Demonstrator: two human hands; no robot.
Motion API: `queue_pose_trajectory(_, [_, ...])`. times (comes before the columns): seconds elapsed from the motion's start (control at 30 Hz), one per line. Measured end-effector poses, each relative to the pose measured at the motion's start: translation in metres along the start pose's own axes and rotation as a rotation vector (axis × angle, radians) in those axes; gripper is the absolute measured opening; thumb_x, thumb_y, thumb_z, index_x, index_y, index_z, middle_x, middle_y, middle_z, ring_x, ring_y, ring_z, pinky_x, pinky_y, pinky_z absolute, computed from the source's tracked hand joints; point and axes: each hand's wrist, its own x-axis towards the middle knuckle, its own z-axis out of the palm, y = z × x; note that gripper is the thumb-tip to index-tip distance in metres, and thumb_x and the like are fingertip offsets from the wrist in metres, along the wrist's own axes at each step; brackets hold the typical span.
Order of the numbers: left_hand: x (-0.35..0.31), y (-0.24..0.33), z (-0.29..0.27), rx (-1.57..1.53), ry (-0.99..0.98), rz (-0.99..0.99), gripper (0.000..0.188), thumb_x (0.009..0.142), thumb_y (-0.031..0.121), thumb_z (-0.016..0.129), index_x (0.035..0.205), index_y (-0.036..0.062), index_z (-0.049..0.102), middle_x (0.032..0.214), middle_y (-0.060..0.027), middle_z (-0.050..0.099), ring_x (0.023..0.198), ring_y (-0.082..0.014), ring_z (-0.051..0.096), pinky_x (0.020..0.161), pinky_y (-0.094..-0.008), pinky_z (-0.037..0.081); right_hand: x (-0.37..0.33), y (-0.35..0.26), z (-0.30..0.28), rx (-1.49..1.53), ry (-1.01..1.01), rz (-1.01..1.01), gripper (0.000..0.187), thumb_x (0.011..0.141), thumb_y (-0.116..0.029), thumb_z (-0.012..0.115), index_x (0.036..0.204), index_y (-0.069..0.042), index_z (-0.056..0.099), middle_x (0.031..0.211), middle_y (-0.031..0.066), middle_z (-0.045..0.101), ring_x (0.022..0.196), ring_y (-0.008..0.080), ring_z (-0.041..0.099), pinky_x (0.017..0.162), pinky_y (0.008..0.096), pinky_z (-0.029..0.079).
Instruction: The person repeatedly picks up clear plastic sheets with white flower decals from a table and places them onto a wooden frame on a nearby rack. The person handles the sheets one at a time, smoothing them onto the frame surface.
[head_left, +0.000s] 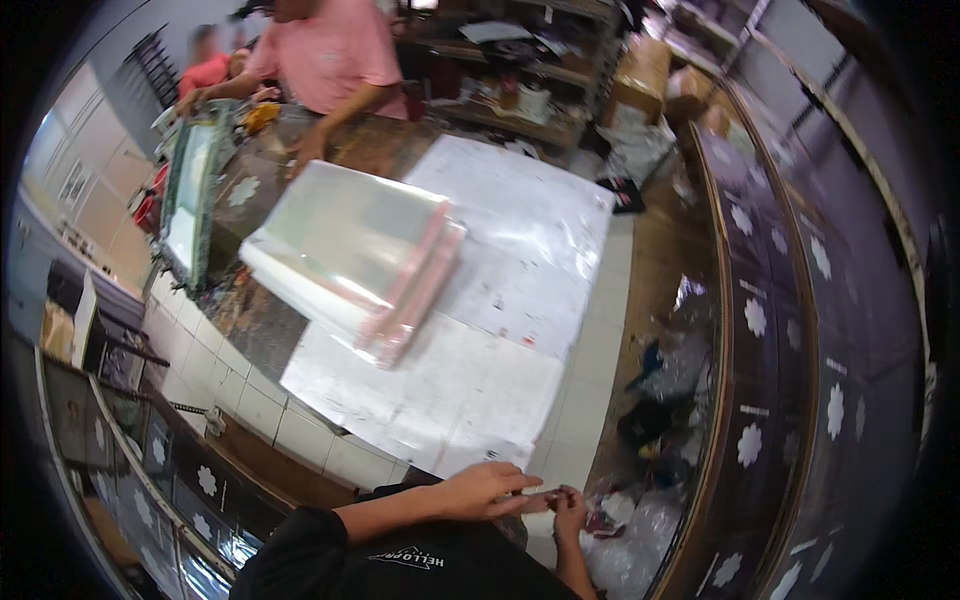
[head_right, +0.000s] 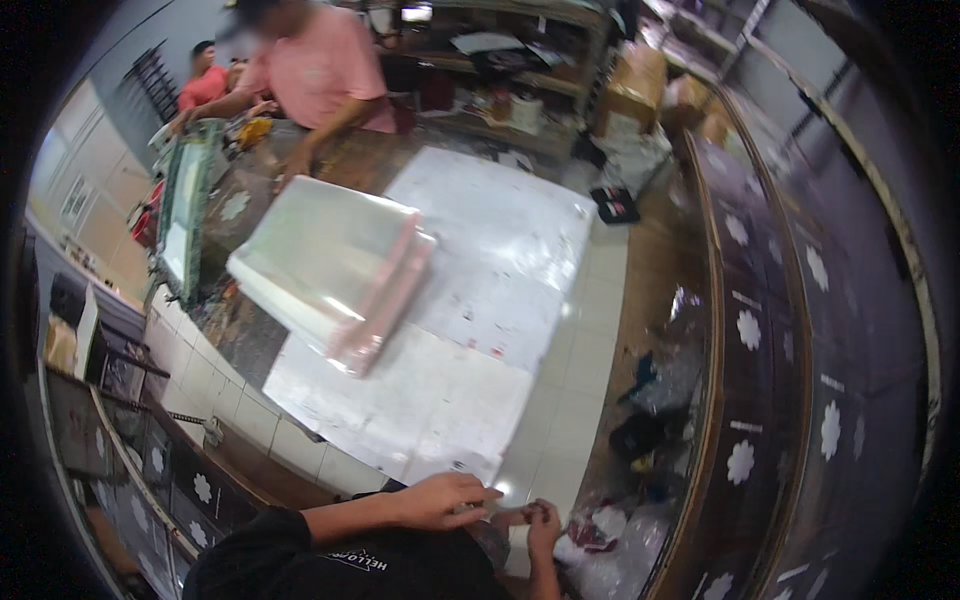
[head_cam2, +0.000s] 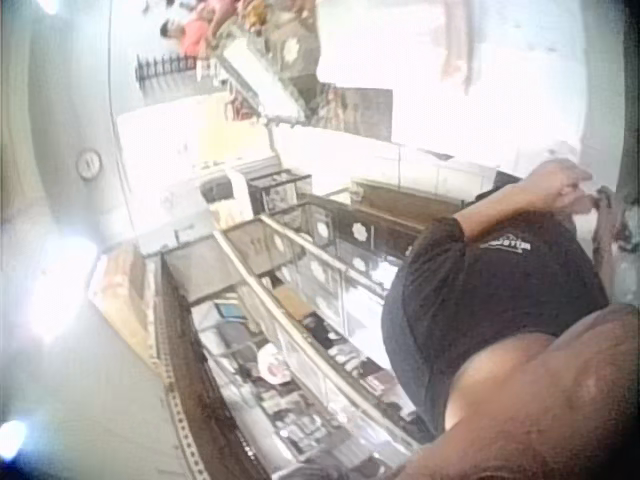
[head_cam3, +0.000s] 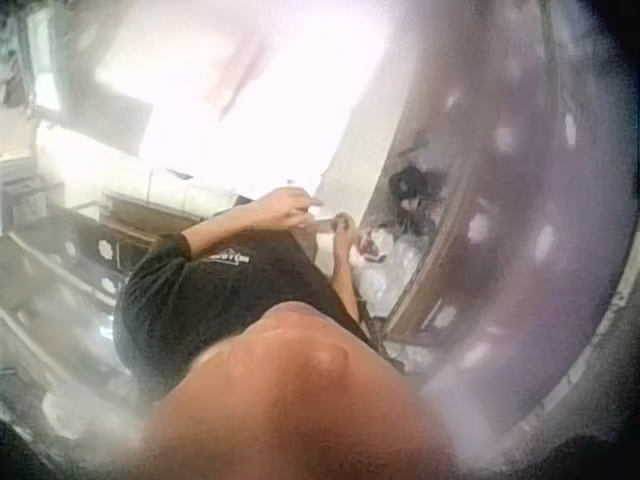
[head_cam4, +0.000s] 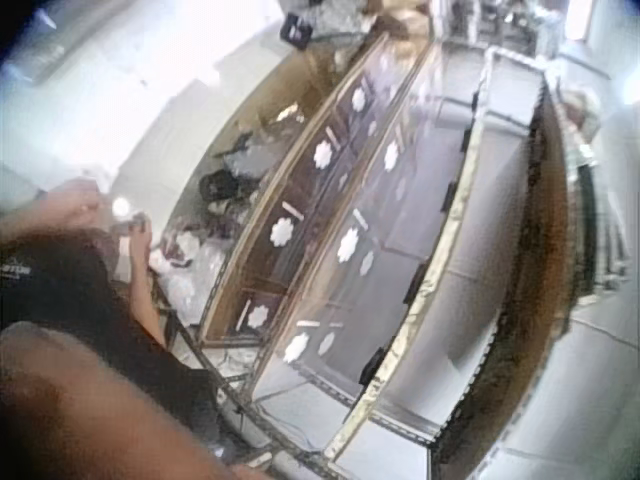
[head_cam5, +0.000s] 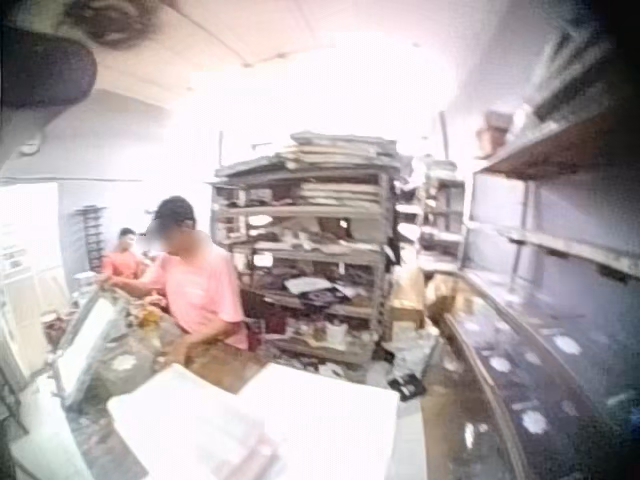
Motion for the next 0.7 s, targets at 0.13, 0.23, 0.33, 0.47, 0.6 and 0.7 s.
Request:
queue_pose_trajectory(0.13, [-0.045,-0.029,-0.074,0.231,0.290,-0.073,0.029,0.091,0.021,0.065,0.116,0.0057,0.066,0.089,-0.0123,0.064,0.087,-0.0328,0.063,0.080,-0.0442,0.051,0.008,0.018,0.043,-0.196,-0.083,0.275,0.024,0.097,-0.013,0.056,0.115,0.004,0.057,0.100,0.0146,0.067,0.084,0.0234,0.071,0.070,0.0325,0.056])
queue_pose_trajectory(0.23, [-0.074,-0.050,-0.110,0.343,0.447,-0.108,0.025,0.089,0.019,0.066,0.110,0.0055,0.068,0.087,-0.0115,0.063,0.085,-0.0326,0.062,0.077,-0.0443,0.050,0.023,0.043,0.039,-0.335,-0.113,0.380,0.024,0.095,-0.013,0.060,0.115,0.002,0.057,0.095,0.0133,0.066,0.079,0.0262,0.071,0.062,0.0351,0.057])
queue_pose_trajectory(0.33, [-0.099,-0.063,-0.127,0.401,0.520,-0.130,0.024,0.087,0.017,0.067,0.108,0.0056,0.068,0.087,-0.0114,0.063,0.084,-0.0327,0.062,0.076,-0.0448,0.050,0.018,0.014,0.034,-0.527,-0.199,0.417,0.026,0.095,-0.013,0.060,0.117,0.000,0.056,0.097,0.0141,0.066,0.082,0.0297,0.072,0.063,0.0378,0.057])
queue_pose_trajectory(0.47, [-0.113,-0.066,-0.135,0.321,0.659,-0.175,0.023,0.086,0.012,0.069,0.107,0.0051,0.068,0.085,-0.0116,0.062,0.083,-0.0313,0.062,0.075,-0.0423,0.050,0.048,0.020,0.008,-0.421,-0.070,0.479,0.030,0.094,-0.013,0.060,0.122,-0.003,0.053,0.104,0.0161,0.065,0.085,0.0325,0.072,0.064,0.0413,0.057])
queue_pose_trajectory(0.6, [-0.118,-0.061,-0.178,0.426,0.970,-0.177,0.029,0.081,0.007,0.072,0.109,0.0032,0.066,0.092,-0.0152,0.062,0.089,-0.0339,0.061,0.080,-0.0415,0.050,0.068,0.030,0.002,-0.271,0.051,0.493,0.035,0.093,-0.012,0.060,0.126,-0.006,0.051,0.110,0.0172,0.063,0.083,0.0328,0.071,0.065,0.0427,0.057])
queue_pose_trajectory(0.7, [-0.123,-0.070,-0.229,0.650,1.148,-0.240,0.050,0.079,0.016,0.076,0.125,0.0041,0.061,0.116,-0.0193,0.059,0.106,-0.0372,0.057,0.088,-0.0443,0.048,0.061,0.021,0.017,-0.286,0.047,0.464,0.031,0.099,-0.015,0.053,0.128,-0.005,0.052,0.112,0.0163,0.062,0.094,0.0347,0.069,0.075,0.0471,0.057])
